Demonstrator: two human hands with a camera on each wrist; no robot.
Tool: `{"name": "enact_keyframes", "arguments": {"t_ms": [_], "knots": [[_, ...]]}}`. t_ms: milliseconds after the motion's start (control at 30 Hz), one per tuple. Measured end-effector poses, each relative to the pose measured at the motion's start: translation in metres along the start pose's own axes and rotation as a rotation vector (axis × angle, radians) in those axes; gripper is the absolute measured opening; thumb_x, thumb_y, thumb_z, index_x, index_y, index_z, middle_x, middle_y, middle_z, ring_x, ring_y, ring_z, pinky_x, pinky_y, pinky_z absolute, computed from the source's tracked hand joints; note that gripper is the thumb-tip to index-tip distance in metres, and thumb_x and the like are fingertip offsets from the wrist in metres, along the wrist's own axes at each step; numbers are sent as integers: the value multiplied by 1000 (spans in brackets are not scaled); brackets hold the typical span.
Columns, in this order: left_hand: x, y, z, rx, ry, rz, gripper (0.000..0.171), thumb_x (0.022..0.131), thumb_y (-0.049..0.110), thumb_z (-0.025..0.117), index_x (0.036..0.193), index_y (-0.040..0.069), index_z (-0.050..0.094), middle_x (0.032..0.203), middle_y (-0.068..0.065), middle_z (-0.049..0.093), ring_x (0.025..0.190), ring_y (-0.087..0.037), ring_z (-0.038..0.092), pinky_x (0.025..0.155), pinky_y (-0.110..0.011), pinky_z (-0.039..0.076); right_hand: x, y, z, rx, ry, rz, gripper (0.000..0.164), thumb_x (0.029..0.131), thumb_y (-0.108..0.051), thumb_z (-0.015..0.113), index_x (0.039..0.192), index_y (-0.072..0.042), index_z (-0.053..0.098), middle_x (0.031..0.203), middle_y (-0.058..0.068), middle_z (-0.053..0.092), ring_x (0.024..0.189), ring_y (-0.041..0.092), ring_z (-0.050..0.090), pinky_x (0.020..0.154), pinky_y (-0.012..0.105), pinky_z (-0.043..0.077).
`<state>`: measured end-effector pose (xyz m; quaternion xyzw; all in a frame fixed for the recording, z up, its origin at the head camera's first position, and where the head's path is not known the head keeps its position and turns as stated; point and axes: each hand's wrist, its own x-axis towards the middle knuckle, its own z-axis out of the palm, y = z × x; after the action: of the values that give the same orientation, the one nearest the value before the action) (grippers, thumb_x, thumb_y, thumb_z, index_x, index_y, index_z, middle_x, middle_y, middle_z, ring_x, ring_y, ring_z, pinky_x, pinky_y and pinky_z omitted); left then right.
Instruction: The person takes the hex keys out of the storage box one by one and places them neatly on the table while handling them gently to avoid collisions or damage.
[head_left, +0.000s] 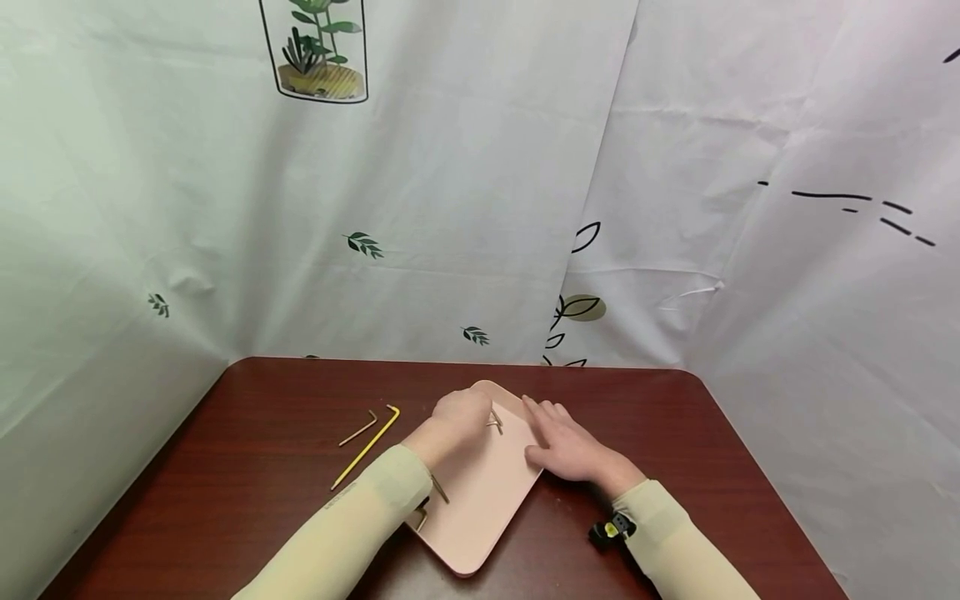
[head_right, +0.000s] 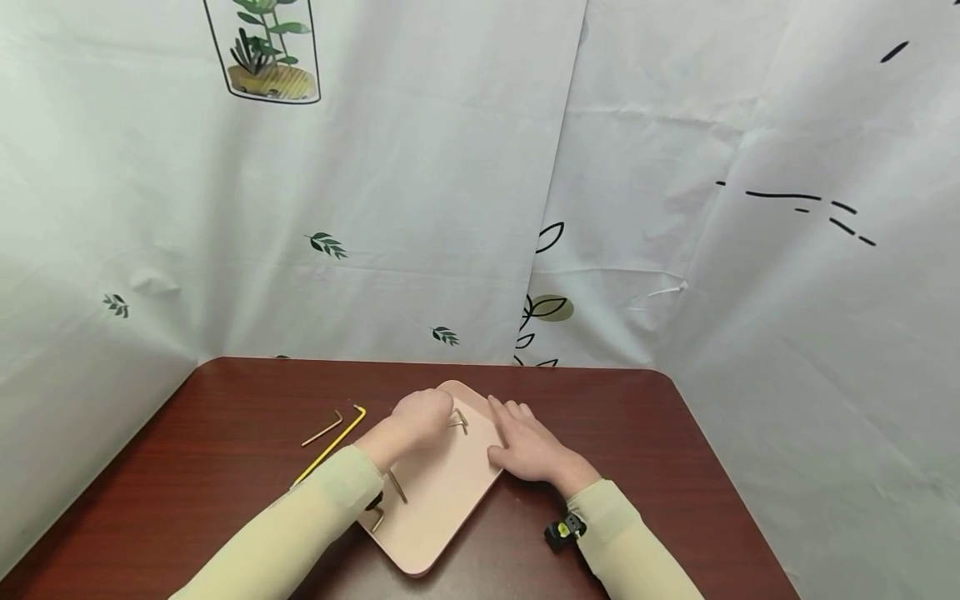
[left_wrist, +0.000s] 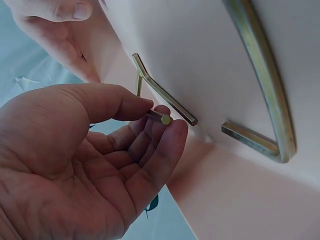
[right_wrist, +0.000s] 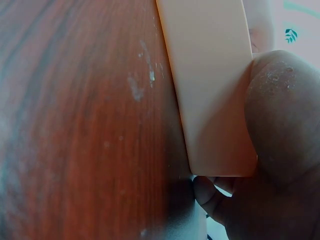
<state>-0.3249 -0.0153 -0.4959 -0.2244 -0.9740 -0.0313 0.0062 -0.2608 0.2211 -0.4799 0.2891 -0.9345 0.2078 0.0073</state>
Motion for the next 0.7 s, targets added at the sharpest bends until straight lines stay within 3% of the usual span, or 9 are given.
{"name": "enact_keyframes", "arguments": {"t_ms": [167, 233, 267, 467, 500, 700], "knots": [[-31, 19, -46, -80, -42, -23, 13, 103, 5, 70, 91, 11, 72, 92, -7, 73, 72, -24, 68, 66, -46, 61, 0, 1, 1, 3, 0, 7, 88, 94, -25, 67, 170, 6, 34, 127, 11, 55, 117, 29, 47, 104, 49, 46], [-38, 22, -57, -93, -47, -15, 14, 103, 5, 70, 90, 11, 71, 90, -6, 71, 70, -23, 67, 66, -45, 61, 1, 1, 1, 1, -1, 9, 88, 94, -26, 67, 170, 6, 34, 127, 11, 55, 118, 29, 47, 105, 49, 46], [-37, 18, -51, -98, -23, 8, 15, 103, 7, 69, 90, 13, 70, 89, -5, 70, 70, -22, 65, 65, -44, 60, 1, 1, 1, 1, -2, 9, 88, 94, -26, 67, 170, 6, 33, 128, 11, 55, 118, 29, 47, 105, 49, 46], [-41, 17, -53, -130, -35, 10, 17, 103, 6, 68, 87, 13, 67, 81, -3, 65, 66, -20, 60, 62, -40, 55, 1, 1, 1, 2, -5, 10, 88, 95, -25, 67, 170, 5, 33, 127, 11, 55, 118, 28, 47, 104, 48, 46], [-45, 22, -62, -132, -61, -10, 18, 103, 5, 69, 87, 11, 67, 80, -4, 64, 66, -20, 60, 63, -39, 55, 1, 1, 1, 1, -5, 11, 88, 95, -25, 67, 170, 5, 33, 127, 11, 55, 118, 28, 47, 104, 48, 46], [-48, 20, -65, -118, -44, 2, 16, 102, 4, 70, 87, 11, 66, 80, -4, 63, 67, -18, 55, 63, -38, 52, 1, 1, 1, 5, -5, 11, 88, 94, -26, 66, 170, 5, 33, 128, 12, 55, 118, 29, 47, 104, 49, 46]]}}
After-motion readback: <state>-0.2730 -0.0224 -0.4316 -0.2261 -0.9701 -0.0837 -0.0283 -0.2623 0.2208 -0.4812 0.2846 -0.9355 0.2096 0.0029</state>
